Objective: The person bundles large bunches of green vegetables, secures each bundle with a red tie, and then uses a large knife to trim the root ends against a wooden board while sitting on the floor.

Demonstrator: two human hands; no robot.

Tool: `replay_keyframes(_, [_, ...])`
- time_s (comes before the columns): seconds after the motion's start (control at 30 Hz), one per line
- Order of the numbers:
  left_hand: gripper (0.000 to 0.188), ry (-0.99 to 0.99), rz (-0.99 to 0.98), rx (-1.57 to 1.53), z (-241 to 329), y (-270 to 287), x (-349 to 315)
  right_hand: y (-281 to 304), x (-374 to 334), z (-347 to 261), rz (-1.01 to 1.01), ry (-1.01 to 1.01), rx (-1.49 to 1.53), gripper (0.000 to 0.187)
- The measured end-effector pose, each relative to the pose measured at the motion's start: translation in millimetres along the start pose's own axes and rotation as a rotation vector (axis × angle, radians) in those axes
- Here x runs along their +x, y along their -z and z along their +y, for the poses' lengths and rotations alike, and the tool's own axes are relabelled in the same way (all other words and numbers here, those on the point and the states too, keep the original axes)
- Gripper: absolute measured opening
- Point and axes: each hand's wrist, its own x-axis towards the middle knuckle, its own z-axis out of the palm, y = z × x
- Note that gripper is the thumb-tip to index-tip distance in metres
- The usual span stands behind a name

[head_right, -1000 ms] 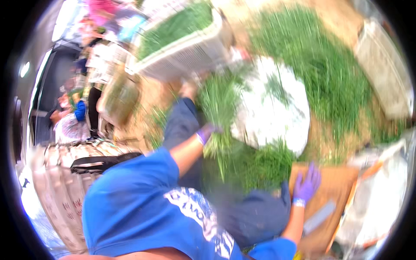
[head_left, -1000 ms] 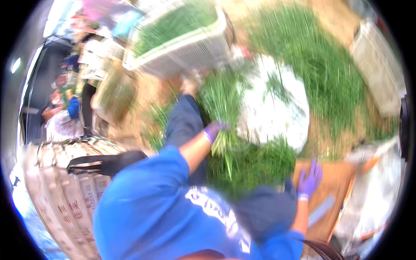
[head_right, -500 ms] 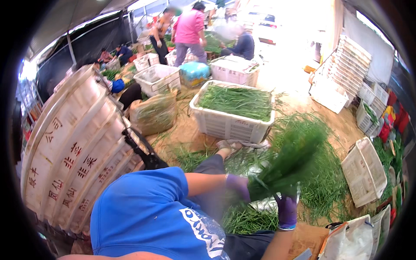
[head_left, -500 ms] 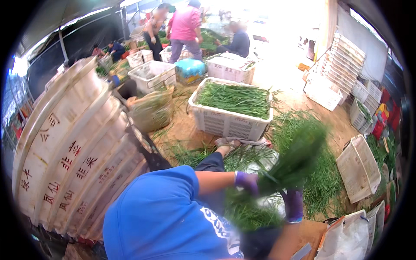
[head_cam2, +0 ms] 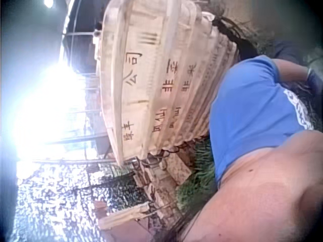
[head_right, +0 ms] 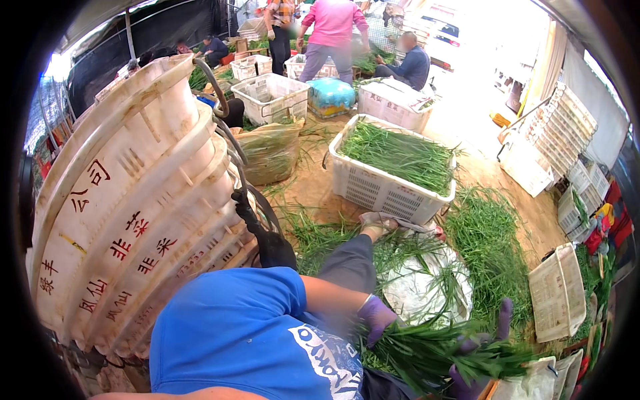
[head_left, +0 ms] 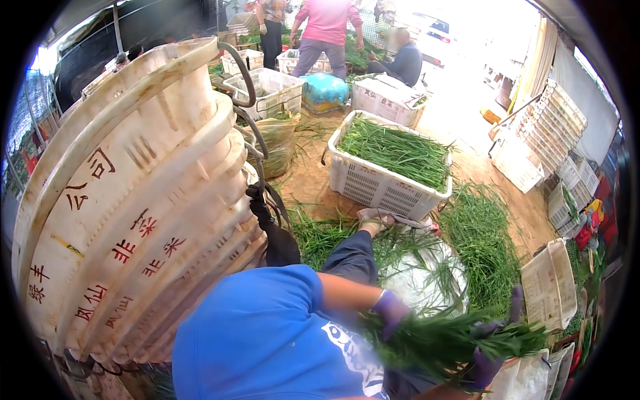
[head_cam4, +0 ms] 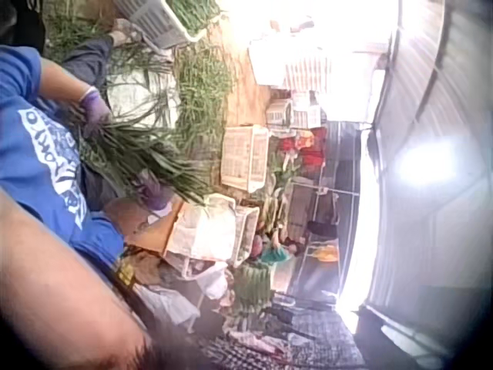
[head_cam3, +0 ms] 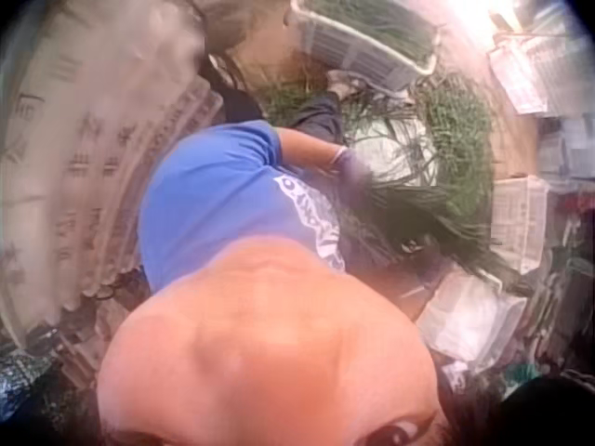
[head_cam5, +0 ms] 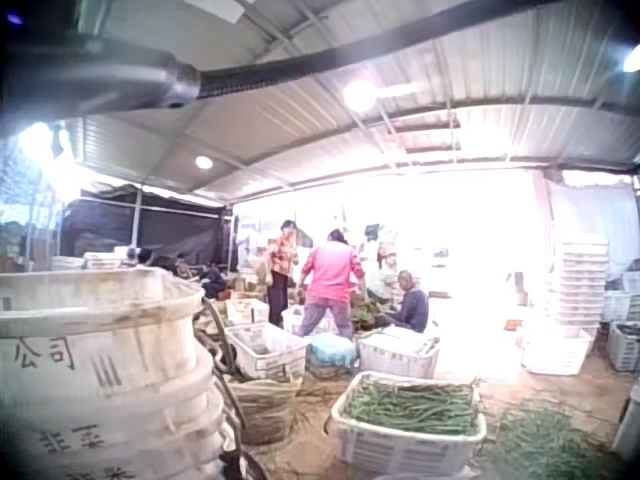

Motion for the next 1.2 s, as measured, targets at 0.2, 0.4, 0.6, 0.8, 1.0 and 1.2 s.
replay_keyframes(0.2, [0.067, -0.039, -0.037, 0.07, 18.7, -16.4, -17.9, -3.8, 32.7, -3.3, -0.233, 0.051, -0.515, 0.021])
replay_keyframes(0.4, [0.069, 0.041, -0.137, -0.059, 31.0, -26.7, -23.5, -33.0, 28.2, -19.3, -0.26, 0.107, -0.198, 0.015])
replay_keyframes(0.6, [0.068, 0.02, -0.078, 0.02, -4.4, -20.1, -31.0, -109.7, 22.6, -21.9, -0.197, 0.187, 0.058, 0.039])
replay_keyframes(0.8, [0.071, -0.063, -0.205, -0.053, 16.3, -22.0, -29.6, -73.0, 22.8, -19.3, -0.266, -0.127, 0.338, 0.078])
replay_keyframes(1.0, [0.07, -0.076, -0.232, -0.097, 7.9, -21.0, -28.4, -70.0, 23.6, -14.8, -0.255, -0.087, 0.179, 0.08])
replay_keyframes(1.2, [0.074, -0.048, -0.212, -0.025, 4.1, -17.6, -31.9, -86.1, 18.9, -19.1, -0.083, -0.089, 0.024, 0.072])
